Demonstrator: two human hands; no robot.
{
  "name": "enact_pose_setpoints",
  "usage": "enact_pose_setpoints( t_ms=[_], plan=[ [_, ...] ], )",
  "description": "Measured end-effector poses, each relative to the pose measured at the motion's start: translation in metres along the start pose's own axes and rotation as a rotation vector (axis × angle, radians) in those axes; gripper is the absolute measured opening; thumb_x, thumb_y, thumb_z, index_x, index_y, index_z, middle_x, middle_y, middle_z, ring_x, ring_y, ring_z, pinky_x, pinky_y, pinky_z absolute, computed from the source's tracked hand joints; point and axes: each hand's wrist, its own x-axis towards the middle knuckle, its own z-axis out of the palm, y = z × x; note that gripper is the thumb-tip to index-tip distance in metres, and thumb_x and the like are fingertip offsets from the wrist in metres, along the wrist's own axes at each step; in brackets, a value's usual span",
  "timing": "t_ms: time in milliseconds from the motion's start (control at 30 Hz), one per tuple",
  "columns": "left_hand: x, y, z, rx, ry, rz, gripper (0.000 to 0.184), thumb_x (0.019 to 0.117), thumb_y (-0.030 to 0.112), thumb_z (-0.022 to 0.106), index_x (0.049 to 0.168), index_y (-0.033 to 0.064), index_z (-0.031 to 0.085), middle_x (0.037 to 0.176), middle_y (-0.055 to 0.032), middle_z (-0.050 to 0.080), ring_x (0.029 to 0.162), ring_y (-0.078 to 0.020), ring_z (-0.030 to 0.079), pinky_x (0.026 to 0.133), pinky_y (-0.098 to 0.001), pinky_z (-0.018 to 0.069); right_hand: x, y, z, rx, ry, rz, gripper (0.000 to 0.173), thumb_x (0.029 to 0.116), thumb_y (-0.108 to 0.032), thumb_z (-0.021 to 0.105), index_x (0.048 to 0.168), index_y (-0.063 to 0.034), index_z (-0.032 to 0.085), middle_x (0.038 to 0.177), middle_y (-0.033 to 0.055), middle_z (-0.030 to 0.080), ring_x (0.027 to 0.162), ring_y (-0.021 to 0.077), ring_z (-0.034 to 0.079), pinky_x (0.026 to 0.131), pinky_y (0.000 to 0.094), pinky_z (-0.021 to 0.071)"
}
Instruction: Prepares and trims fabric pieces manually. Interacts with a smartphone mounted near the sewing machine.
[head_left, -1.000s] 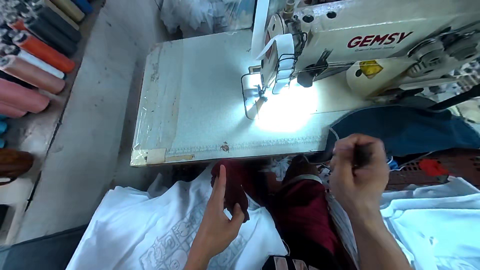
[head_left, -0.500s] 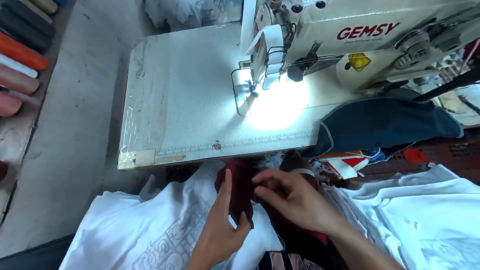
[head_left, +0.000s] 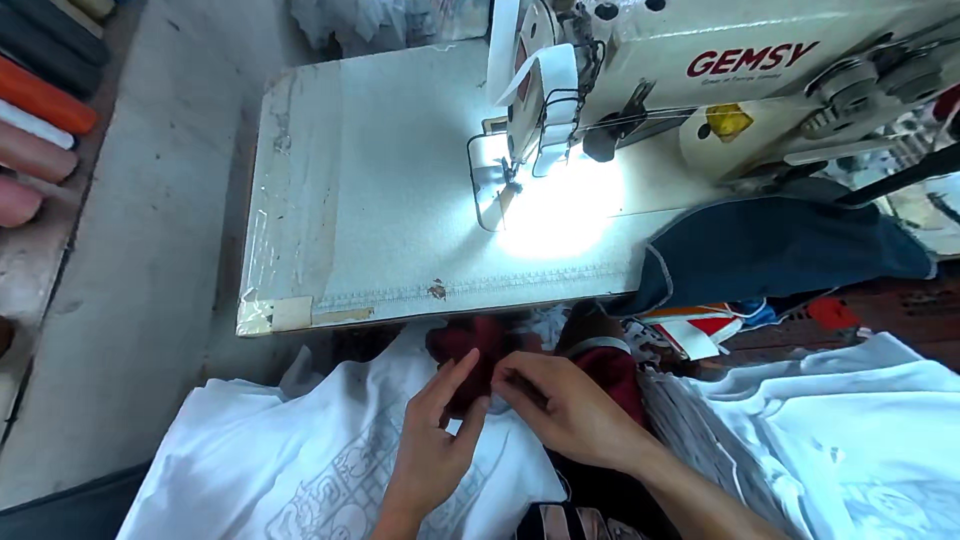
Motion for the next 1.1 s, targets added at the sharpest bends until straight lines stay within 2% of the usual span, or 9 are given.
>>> enact_pose_setpoints(
  t_ms=[200,333,600,733,833,900,967,1033,1100],
  plan=[
    [-0.003,0.001,0.0,0.046,-0.09,-0.008,0.058,0.0945,0.002,0.066,0.15,-0.0009,0.048,0.153,-0.0197,0.049,0.129,-0.0243,0.061,0.099,-0.0379,0.0596,-0.002,-0.003,-0.002,0.323,-0.147,0.066,0.02,0.1088,-0.023,0.049,0.105,-0.0067,0.06,0.081,-0.003,0.058,0.071,-0.0015,0.055,0.063,0.0143,0.0461],
    [-0.004,0.002,0.0,0.078,-0.093,-0.014,0.058,0.0958,0.005,0.066,0.15,-0.0008,0.048,0.155,-0.0196,0.047,0.133,-0.0238,0.059,0.1,-0.0371,0.0595,-0.002,0.008,-0.011,0.377,0.048,0.161,0.018,0.1083,-0.023,0.049,0.106,-0.0088,0.06,0.08,-0.0065,0.055,0.064,-0.0018,0.051,0.057,0.0158,0.0445],
    [0.0,0.001,0.004,0.009,0.037,-0.06,0.064,0.0947,0.008,0.07,0.151,-0.0055,0.043,0.156,-0.023,0.043,0.127,-0.0232,0.062,0.096,-0.0348,0.0605,-0.011,0.007,-0.011,0.211,0.044,0.182,0.02,0.1092,-0.024,0.045,0.11,-0.0089,0.058,0.089,-0.0033,0.06,0.077,0.0003,0.057,0.067,0.0159,0.0492],
    [-0.003,0.003,0.001,-0.128,-0.063,-0.033,0.065,0.1082,0.024,0.049,0.158,-0.0089,0.023,0.165,-0.0237,0.027,0.143,-0.0254,0.047,0.112,-0.0405,0.0496,-0.017,-0.001,0.016,0.059,0.142,0.044,0.036,0.0982,-0.032,0.068,0.123,-0.0067,0.061,0.086,0.0016,0.063,0.071,0.006,0.058,0.062,0.0228,0.0524],
    [-0.006,0.002,0.002,-0.244,-0.114,-0.044,0.071,0.1101,0.041,0.04,0.162,-0.0021,0.017,0.168,-0.0184,0.022,0.139,-0.0236,0.051,0.109,-0.0421,0.0512,-0.015,0.0,0.035,-0.384,0.262,-0.086,0.051,0.0899,-0.048,0.073,0.122,-0.0091,0.065,0.091,0.005,0.064,0.071,0.0144,0.062,0.054,0.0286,0.052],
    [-0.006,0.006,0.003,-0.153,-0.11,-0.039,0.062,0.1106,0.028,0.04,0.161,-0.0035,0.02,0.164,-0.0202,0.029,0.128,-0.0249,0.061,0.1,-0.0437,0.0586,-0.011,0.006,0.033,-0.503,0.266,-0.135,0.039,0.0841,-0.035,0.073,0.114,-0.0104,0.069,0.088,0.0054,0.061,0.068,0.0169,0.061,0.049,0.03,0.0489],
    [-0.004,0.012,0.003,0.176,-0.03,0.007,0.054,0.1007,0.005,0.049,0.152,-0.0084,0.038,0.15,-0.0231,0.049,0.107,-0.0173,0.072,0.087,-0.0337,0.0641,-0.01,0.007,0.019,-0.391,0.161,-0.146,0.032,0.0837,-0.026,0.069,0.112,-0.0123,0.073,0.087,0.0046,0.06,0.069,0.0156,0.06,0.051,0.0304,0.0501],
    [-0.001,0.014,-0.001,0.589,0.025,0.092,0.038,0.0942,0.007,0.062,0.132,0.0001,0.066,0.124,-0.016,0.069,0.097,-0.0117,0.072,0.083,-0.0263,0.0617,-0.01,0.008,-0.001,-0.139,0.016,-0.123,0.026,0.0893,-0.022,0.065,0.111,-0.0111,0.074,0.09,0.0044,0.062,0.075,0.0117,0.061,0.061,0.0283,0.0527],
    [0.003,0.014,-0.009,0.743,-0.008,0.166,0.019,0.0977,0.022,0.064,0.108,0.0158,0.078,0.109,-0.0027,0.071,0.1,-0.0129,0.065,0.089,-0.0299,0.0543,-0.006,0.014,-0.021,0.085,-0.092,-0.121,0.02,0.0966,-0.021,0.062,0.106,-0.0064,0.072,0.091,0.0042,0.063,0.082,0.0071,0.059,0.07,0.0226,0.051]
  ],
)
